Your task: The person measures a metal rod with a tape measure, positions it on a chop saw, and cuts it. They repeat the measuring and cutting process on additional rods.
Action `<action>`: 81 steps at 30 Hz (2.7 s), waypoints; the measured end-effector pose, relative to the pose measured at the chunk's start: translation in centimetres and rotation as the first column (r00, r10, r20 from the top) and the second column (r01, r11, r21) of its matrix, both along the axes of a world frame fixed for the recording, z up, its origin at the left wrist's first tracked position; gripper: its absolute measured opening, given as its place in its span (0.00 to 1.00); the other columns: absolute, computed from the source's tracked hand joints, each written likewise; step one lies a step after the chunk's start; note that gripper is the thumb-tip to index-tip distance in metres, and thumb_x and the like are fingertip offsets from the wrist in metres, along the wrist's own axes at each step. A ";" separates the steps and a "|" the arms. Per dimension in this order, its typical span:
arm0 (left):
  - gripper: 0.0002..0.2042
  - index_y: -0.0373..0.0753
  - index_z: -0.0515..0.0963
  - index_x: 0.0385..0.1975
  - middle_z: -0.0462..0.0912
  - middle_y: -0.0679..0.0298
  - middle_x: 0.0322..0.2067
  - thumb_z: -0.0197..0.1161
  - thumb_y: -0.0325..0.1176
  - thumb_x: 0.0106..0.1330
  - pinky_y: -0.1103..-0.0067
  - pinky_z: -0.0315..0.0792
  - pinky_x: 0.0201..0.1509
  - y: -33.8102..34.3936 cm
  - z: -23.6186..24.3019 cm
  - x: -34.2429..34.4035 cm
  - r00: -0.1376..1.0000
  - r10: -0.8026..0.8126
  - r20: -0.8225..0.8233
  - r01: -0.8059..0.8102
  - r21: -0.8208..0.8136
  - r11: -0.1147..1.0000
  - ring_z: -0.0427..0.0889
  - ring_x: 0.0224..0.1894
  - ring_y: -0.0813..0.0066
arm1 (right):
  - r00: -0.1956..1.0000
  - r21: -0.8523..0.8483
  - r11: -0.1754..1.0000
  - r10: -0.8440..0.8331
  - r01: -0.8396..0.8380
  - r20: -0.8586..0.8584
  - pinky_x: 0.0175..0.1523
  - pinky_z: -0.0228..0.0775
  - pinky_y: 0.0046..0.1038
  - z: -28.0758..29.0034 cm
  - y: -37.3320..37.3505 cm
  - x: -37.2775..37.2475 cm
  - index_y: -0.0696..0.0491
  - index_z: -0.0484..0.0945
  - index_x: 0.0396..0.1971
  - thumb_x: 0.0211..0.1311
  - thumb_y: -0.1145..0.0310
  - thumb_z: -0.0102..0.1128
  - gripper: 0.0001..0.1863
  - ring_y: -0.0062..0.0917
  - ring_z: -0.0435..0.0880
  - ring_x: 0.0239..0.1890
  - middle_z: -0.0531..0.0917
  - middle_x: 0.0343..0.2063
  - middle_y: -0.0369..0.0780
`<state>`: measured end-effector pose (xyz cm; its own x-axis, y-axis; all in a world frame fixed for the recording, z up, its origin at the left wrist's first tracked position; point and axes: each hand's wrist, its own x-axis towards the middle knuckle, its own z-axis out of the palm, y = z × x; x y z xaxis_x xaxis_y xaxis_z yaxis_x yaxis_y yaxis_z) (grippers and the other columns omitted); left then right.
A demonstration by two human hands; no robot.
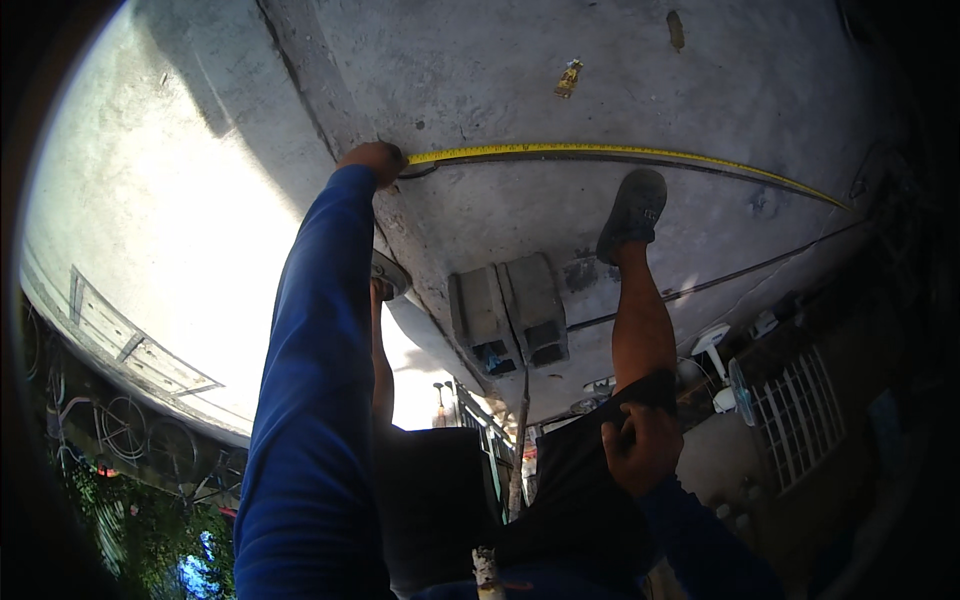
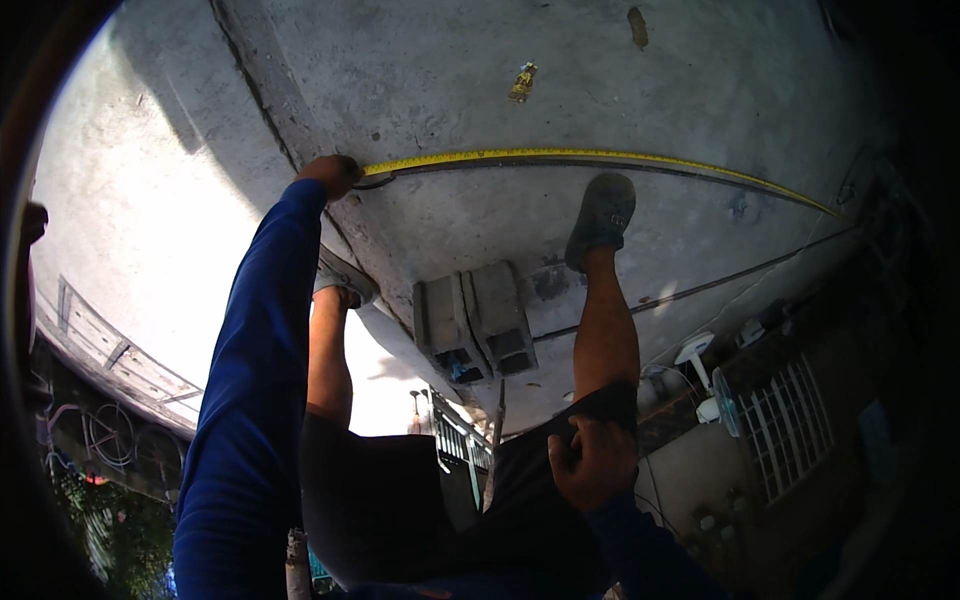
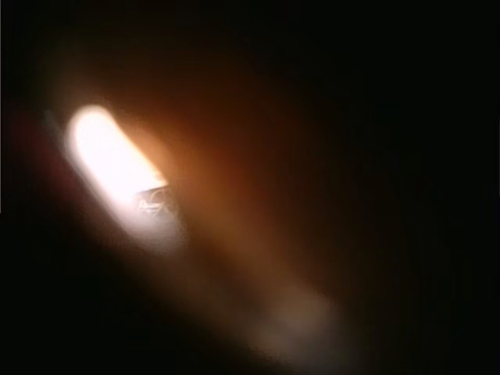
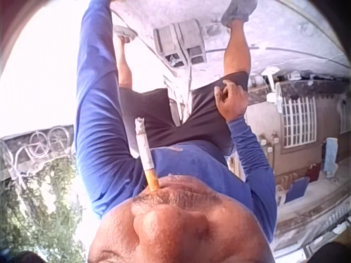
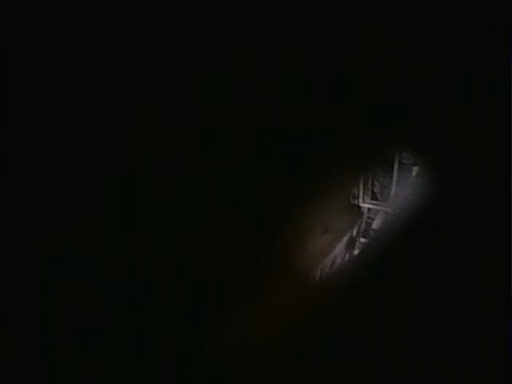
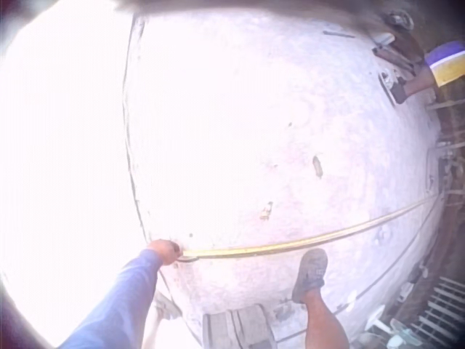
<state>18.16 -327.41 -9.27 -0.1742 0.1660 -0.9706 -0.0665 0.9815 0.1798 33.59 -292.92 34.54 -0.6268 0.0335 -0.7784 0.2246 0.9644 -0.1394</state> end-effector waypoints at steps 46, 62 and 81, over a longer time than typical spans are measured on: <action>0.17 0.33 0.84 0.44 0.86 0.48 0.46 0.53 0.38 0.69 0.59 0.78 0.55 2.4 19.9 2.8 0.847 -0.531 0.015 0.496 0.339 0.800 0.85 0.51 0.50 | 0.991 -0.013 0.991 -0.130 0.130 0.014 0.45 0.77 0.46 4.4 2.0 -0.6 0.55 0.77 0.40 0.63 0.52 0.61 0.19 0.44 0.87 0.37 0.86 0.30 0.49; 0.14 0.43 0.83 0.44 0.87 0.55 0.38 0.60 0.41 0.64 0.63 0.81 0.45 30.6 50.8 -3.6 0.925 -0.288 -0.246 0.310 0.054 0.949 0.87 0.41 0.56 | 0.720 -0.244 0.690 -0.692 0.681 0.054 0.55 0.74 0.47 5.0 24.4 1.2 0.52 0.77 0.54 0.65 0.50 0.55 0.25 0.48 0.85 0.50 0.86 0.46 0.49; 0.15 0.43 0.79 0.43 0.83 0.59 0.30 0.51 0.46 0.75 0.55 0.81 0.35 53.1 59.2 -12.3 0.875 -0.466 -0.132 0.474 0.030 0.880 0.82 0.29 0.61 | 0.348 0.018 0.360 -0.911 0.933 0.221 0.55 0.77 0.43 12.9 42.6 31.8 0.60 0.86 0.40 0.59 0.47 0.57 0.28 0.45 0.86 0.49 0.87 0.43 0.53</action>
